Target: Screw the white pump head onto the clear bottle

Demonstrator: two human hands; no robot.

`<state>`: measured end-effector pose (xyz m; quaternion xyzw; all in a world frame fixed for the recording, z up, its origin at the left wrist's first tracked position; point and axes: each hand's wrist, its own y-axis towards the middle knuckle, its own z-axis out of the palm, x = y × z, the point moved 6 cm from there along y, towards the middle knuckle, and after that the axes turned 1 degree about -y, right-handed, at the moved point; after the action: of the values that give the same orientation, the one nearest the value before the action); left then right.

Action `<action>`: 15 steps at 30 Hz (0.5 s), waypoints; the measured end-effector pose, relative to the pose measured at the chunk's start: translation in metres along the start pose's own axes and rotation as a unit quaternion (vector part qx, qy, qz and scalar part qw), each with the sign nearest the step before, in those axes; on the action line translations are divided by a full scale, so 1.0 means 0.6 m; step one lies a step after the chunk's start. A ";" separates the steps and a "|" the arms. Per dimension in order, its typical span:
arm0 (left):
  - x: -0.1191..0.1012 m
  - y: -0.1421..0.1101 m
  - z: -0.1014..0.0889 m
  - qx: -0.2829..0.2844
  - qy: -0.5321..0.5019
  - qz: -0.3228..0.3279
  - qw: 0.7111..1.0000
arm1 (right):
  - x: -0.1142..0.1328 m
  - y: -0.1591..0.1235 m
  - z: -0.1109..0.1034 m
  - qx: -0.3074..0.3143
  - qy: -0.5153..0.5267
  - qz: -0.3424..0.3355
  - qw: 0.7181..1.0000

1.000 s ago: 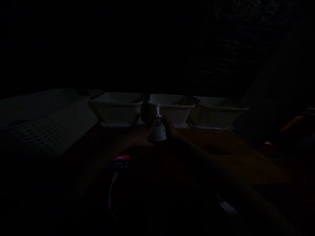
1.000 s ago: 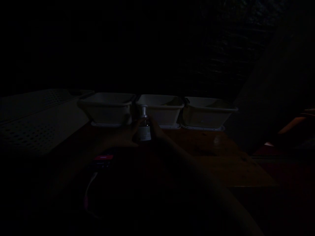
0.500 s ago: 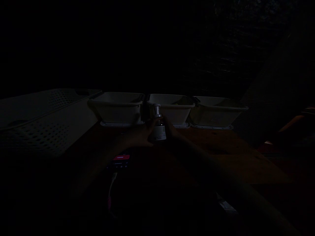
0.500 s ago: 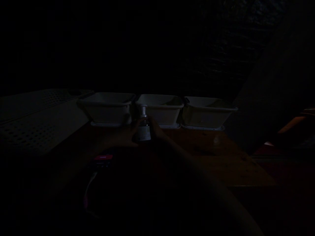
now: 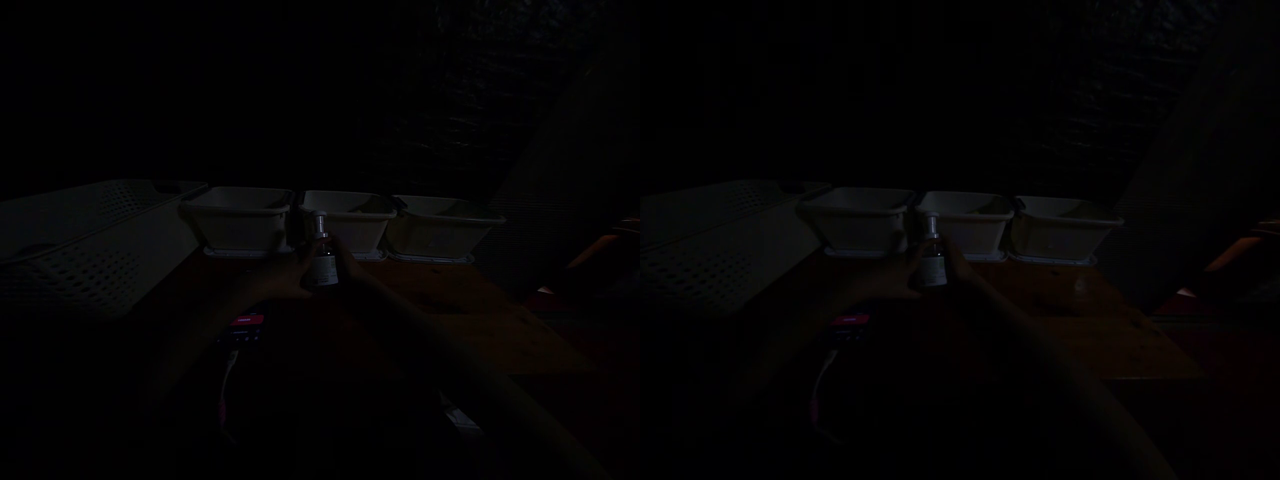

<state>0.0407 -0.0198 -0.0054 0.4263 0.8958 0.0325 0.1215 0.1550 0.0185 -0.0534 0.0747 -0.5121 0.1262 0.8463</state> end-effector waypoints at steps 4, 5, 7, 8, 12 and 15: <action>0.004 0.001 0.003 -0.009 0.000 0.002 1.000 | 0.000 -0.001 -0.002 -0.014 -0.008 -0.005 1.000; 0.005 0.001 0.004 -0.011 -0.002 0.003 1.000 | 0.001 -0.002 -0.002 -0.013 -0.007 -0.008 1.000; 0.008 0.002 0.007 -0.005 -0.007 0.001 1.000 | 0.001 -0.003 0.000 -0.003 -0.006 -0.010 1.000; 0.009 0.002 0.008 0.001 -0.010 -0.001 1.000 | 0.002 -0.003 0.000 0.000 -0.007 -0.010 1.000; 0.007 0.001 0.005 0.000 -0.019 0.003 1.000 | 0.000 0.004 -0.007 -0.004 -0.023 -0.008 1.000; 0.004 0.001 0.003 0.004 -0.007 0.013 1.000 | -0.002 0.010 -0.013 -0.005 -0.023 -0.012 1.000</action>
<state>0.0401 -0.0174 -0.0078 0.4385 0.8896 0.0272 0.1252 0.1591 0.0258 -0.0581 0.0793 -0.5315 0.1117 0.8359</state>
